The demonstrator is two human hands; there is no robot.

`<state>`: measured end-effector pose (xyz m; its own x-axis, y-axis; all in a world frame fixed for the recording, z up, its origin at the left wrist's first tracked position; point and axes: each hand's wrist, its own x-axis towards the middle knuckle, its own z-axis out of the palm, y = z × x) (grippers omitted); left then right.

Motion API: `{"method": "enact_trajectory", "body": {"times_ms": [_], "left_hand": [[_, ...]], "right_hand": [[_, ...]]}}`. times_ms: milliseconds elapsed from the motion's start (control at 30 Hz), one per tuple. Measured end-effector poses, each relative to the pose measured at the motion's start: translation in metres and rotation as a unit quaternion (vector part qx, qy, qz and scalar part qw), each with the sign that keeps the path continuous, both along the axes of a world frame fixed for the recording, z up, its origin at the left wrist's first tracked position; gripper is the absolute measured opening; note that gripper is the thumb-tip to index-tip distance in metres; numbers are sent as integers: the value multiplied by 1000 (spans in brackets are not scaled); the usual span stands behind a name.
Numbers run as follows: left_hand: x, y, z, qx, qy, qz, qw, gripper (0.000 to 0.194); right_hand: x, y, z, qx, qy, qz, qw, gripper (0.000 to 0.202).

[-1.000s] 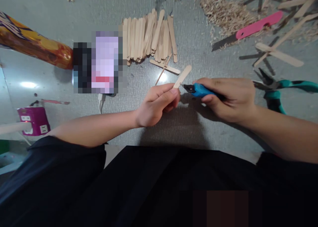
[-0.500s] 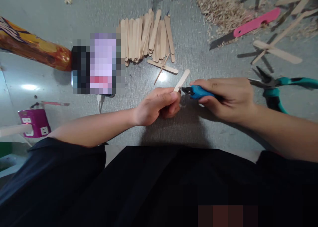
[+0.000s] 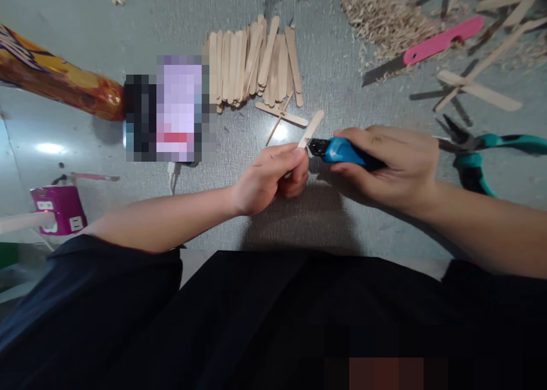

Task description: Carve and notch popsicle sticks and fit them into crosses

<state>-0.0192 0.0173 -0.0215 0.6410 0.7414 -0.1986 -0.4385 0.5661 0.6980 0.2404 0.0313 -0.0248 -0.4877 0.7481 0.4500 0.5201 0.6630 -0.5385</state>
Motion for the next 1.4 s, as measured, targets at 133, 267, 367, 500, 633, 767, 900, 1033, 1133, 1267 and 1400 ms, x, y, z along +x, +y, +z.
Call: {"method": "enact_trajectory", "body": {"times_ms": [133,267,367,500,633,767,900,1033,1133,1267,1400], "left_hand": [[0,0,2,-17,5,15,1000,49],[-2,1,4,-6,-21,1,1000,49],[-3,2,4,-3,-22,-13,1000,55],[-6,4,4,-12,-8,-42,999,59],[-9,7,5,-41,-21,-103,994,62],[-9,5,6,-75,-51,-143,985,60],[-9,3,5,-95,-42,-139,985,59],[-8,2,4,-105,-40,-120,986,56],[-8,3,5,-104,-44,-114,987,55],[-8,5,5,-111,-23,-106,988,55],[-7,7,5,-123,-25,-87,988,55]], "right_hand": [[2,0,3,-16,-15,-5,1000,35],[4,-1,11,-45,-59,0,997,38],[5,-3,13,-45,-61,14,997,41],[8,-5,12,-83,-113,7,990,52],[7,-3,7,-47,-75,30,996,46],[4,-1,-1,11,-49,40,998,43],[3,-3,-6,37,-44,14,998,48],[5,-6,-4,20,-94,-9,995,49],[7,-8,-2,19,-109,-26,993,49],[8,-9,0,13,-116,-49,992,52],[8,-9,1,23,-126,-52,990,52]]}}
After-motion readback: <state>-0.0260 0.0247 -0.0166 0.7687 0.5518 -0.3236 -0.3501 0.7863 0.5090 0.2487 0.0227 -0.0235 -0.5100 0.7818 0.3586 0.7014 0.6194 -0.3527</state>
